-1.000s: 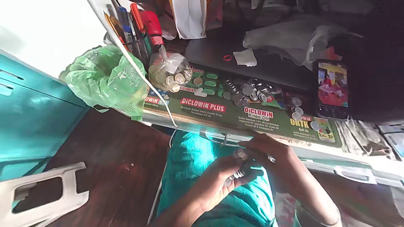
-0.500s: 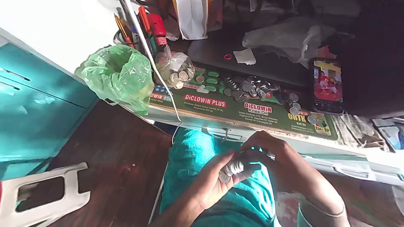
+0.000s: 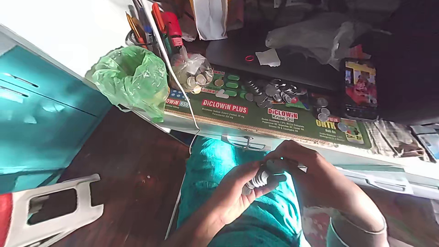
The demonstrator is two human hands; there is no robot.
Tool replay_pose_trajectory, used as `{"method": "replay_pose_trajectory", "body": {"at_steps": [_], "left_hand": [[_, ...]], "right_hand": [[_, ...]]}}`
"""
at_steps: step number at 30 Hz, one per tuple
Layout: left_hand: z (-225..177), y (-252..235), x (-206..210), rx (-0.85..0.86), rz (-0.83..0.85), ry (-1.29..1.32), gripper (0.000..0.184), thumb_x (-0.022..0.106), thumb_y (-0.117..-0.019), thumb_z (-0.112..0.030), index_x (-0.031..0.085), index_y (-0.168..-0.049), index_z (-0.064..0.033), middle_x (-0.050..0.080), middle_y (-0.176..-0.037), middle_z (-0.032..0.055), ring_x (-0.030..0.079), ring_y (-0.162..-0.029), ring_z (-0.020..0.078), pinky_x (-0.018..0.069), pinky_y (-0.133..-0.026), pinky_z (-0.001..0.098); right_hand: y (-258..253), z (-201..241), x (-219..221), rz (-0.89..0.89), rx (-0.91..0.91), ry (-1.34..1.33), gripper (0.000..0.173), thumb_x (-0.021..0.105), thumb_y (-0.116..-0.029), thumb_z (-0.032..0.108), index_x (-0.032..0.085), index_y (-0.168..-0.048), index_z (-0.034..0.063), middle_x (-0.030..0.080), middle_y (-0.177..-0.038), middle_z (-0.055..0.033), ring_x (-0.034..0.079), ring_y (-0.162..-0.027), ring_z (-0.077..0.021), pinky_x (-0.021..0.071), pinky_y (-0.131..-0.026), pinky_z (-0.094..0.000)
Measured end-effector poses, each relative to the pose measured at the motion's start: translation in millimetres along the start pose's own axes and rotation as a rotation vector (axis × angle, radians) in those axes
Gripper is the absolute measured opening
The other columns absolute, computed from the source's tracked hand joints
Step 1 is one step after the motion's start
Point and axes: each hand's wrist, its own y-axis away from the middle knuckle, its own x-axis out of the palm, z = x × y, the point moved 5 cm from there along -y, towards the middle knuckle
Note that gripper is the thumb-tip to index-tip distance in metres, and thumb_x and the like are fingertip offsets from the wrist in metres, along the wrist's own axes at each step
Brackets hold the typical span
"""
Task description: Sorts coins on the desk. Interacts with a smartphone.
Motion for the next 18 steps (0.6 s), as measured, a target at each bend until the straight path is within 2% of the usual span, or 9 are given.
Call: {"method": "replay_pose_trajectory", "body": {"at_steps": [4, 7, 11, 13, 15, 18], "left_hand": [[-0.5, -0.2, 0.9, -0.010, 0.003, 0.007, 0.035, 0.033, -0.1103, -0.013, 0.061, -0.125, 0.0025, 0.070, -0.123, 0.0195, 0.067, -0.119, 0.0307, 0.0531, -0.106, 0.0417], [1.0, -0.3, 0.6, -0.028, -0.036, 0.025, 0.033, 0.034, -0.1100, -0.012, 0.062, -0.122, 0.0014, 0.070, -0.121, 0.0184, 0.069, -0.116, 0.0299, 0.0550, -0.104, 0.0413], [2.7, -0.3, -4.3, -0.008, -0.092, -0.009, 0.031, 0.038, -0.1074, -0.009, 0.068, -0.113, -0.0027, 0.073, -0.109, 0.0119, 0.072, -0.104, 0.0237, 0.0583, -0.097, 0.0385], [3.5, -1.9, -6.1, 0.005, -0.136, -0.012, 0.030, 0.039, -0.1071, -0.010, 0.069, -0.109, -0.0024, 0.074, -0.105, 0.0118, 0.073, -0.101, 0.0227, 0.0596, -0.094, 0.0370], [2.9, -3.1, -6.9, 0.022, -0.135, 0.040, 0.031, 0.039, -0.1072, -0.010, 0.069, -0.110, -0.0001, 0.074, -0.106, 0.0149, 0.074, -0.101, 0.0251, 0.0603, -0.094, 0.0374], [3.6, -5.8, -8.0, 0.013, -0.073, 0.105, 0.035, 0.038, -0.1088, -0.012, 0.068, -0.119, 0.0021, 0.074, -0.114, 0.0183, 0.073, -0.107, 0.0275, 0.0588, -0.098, 0.0369]], "right_hand": [[1.0, -2.2, -5.5, -0.066, 0.015, -0.021, 0.026, 0.055, -0.1036, 0.028, 0.076, -0.116, 0.0181, 0.067, -0.101, 0.0051, 0.060, -0.089, 0.0044, 0.0495, -0.078, -0.0103], [-0.1, -1.1, 0.0, -0.019, -0.020, -0.011, 0.028, 0.055, -0.1036, 0.027, 0.076, -0.119, 0.0177, 0.067, -0.099, 0.0036, 0.059, -0.091, 0.0011, 0.0481, -0.080, -0.0127], [-5.8, 7.1, 16.9, -0.015, -0.042, 0.078, 0.020, 0.060, -0.1004, 0.023, 0.078, -0.104, 0.0162, 0.069, -0.096, -0.0003, 0.062, -0.095, -0.0096, 0.0505, -0.085, -0.0208], [-8.0, 10.2, 18.3, -0.026, -0.039, 0.110, 0.018, 0.060, -0.0998, 0.020, 0.076, -0.102, 0.0125, 0.068, -0.099, -0.0042, 0.062, -0.097, -0.0155, 0.0506, -0.087, -0.0254], [-9.4, 10.8, 14.9, -0.065, -0.041, 0.118, 0.017, 0.058, -0.1001, 0.016, 0.074, -0.102, 0.0104, 0.068, -0.103, -0.0057, 0.062, -0.101, -0.0158, 0.0503, -0.090, -0.0247], [-5.7, 15.8, 5.0, -0.123, -0.062, 0.110, 0.016, 0.059, -0.1003, 0.014, 0.074, -0.103, 0.0081, 0.070, -0.099, -0.0054, 0.066, -0.095, -0.0106, 0.0535, -0.087, -0.0190]]}}
